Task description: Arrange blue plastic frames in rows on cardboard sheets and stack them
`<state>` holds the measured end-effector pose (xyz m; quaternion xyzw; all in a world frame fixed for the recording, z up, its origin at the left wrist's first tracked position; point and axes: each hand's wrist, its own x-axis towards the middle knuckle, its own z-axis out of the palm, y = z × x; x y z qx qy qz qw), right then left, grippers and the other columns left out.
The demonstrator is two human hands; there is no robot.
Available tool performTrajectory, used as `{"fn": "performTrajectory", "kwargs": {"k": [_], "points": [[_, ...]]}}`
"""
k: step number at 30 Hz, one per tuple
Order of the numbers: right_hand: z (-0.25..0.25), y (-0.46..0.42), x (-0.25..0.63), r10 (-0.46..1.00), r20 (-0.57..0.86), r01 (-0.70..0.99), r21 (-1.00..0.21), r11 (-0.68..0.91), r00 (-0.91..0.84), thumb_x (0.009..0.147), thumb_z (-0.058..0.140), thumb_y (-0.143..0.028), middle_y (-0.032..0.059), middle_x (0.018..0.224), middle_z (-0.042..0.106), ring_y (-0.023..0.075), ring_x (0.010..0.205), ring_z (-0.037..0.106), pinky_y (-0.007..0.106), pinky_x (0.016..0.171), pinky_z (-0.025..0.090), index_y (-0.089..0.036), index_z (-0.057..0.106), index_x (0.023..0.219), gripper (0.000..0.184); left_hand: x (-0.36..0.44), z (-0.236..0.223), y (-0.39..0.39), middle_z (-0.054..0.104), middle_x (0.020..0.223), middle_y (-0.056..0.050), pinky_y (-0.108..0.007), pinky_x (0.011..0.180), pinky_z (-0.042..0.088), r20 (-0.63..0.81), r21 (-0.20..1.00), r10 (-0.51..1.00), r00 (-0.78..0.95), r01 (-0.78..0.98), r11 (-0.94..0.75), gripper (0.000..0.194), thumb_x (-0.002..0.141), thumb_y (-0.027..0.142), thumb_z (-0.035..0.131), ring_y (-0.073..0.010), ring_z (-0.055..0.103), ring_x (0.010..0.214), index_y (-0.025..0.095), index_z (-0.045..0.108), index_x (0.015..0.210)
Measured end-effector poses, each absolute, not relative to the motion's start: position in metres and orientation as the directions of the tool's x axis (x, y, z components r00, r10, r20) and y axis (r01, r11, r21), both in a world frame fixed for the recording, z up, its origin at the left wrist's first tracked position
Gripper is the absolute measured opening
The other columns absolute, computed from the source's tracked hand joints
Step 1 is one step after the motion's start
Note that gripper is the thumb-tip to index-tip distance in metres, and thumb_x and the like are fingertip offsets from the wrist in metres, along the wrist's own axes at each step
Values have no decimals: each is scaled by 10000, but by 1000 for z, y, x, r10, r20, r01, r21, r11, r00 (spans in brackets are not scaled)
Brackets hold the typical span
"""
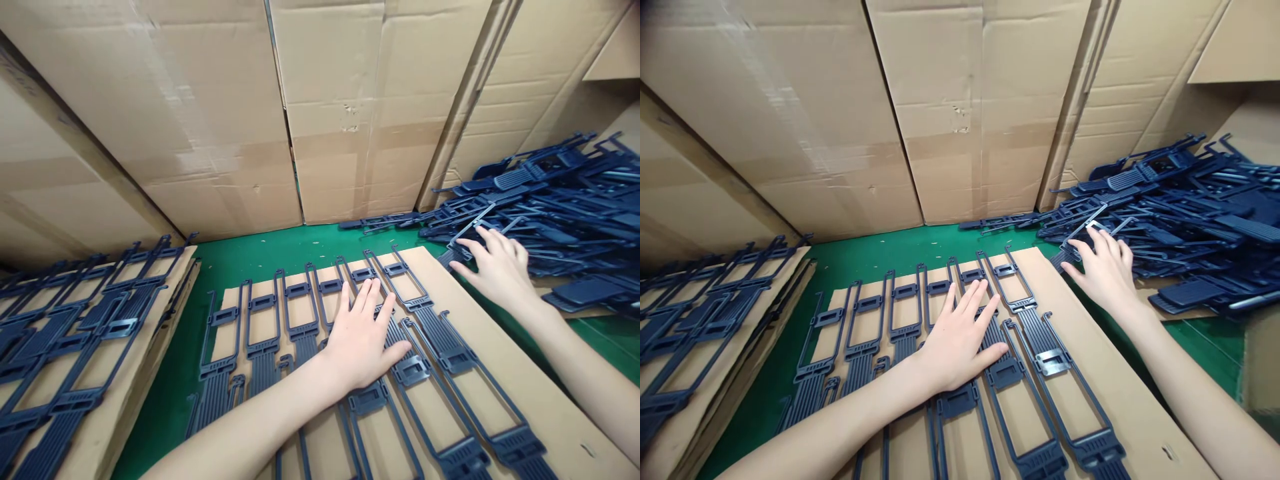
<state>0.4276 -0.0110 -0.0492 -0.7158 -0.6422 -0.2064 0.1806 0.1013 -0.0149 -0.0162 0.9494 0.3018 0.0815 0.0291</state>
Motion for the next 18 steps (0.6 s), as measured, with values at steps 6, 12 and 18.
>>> {"fn": "performTrajectory", "kwargs": {"k": [6, 12, 18], "points": [[-56, -7, 430, 842, 525, 992, -78, -98, 124, 915, 516, -495, 283, 1477, 331, 459, 1394, 251, 662, 1036, 271, -139, 634, 1065, 405, 99, -16, -14, 202, 1608, -129, -650, 1156, 151, 154, 101, 547, 823, 538, -837, 645, 971, 612, 301, -321, 148, 1491, 226, 359, 1485], [-49, -17, 435, 800, 560, 976, -125, -176, 216, 889, 547, -550, 257, 1541, 38, 531, 1396, 91, 717, 975, 269, -155, 621, 970, 410, 99, -16, -15, 257, 1599, -84, -668, 1158, 115, 143, 107, 538, 831, 527, -843, 601, 985, 588, 283, -324, 188, 1483, 246, 385, 1468], [-25, -26, 419, 730, 627, 960, -113, -258, 270, 890, 579, -472, 204, 1517, -2, 502, 1393, 92, 646, 1053, 245, -143, 673, 973, 352, 100, -12, -16, 225, 1606, -106, -682, 1152, 110, 118, 127, 542, 832, 529, -839, 595, 989, 571, 292, -320, 171, 1488, 231, 381, 1469]]}}
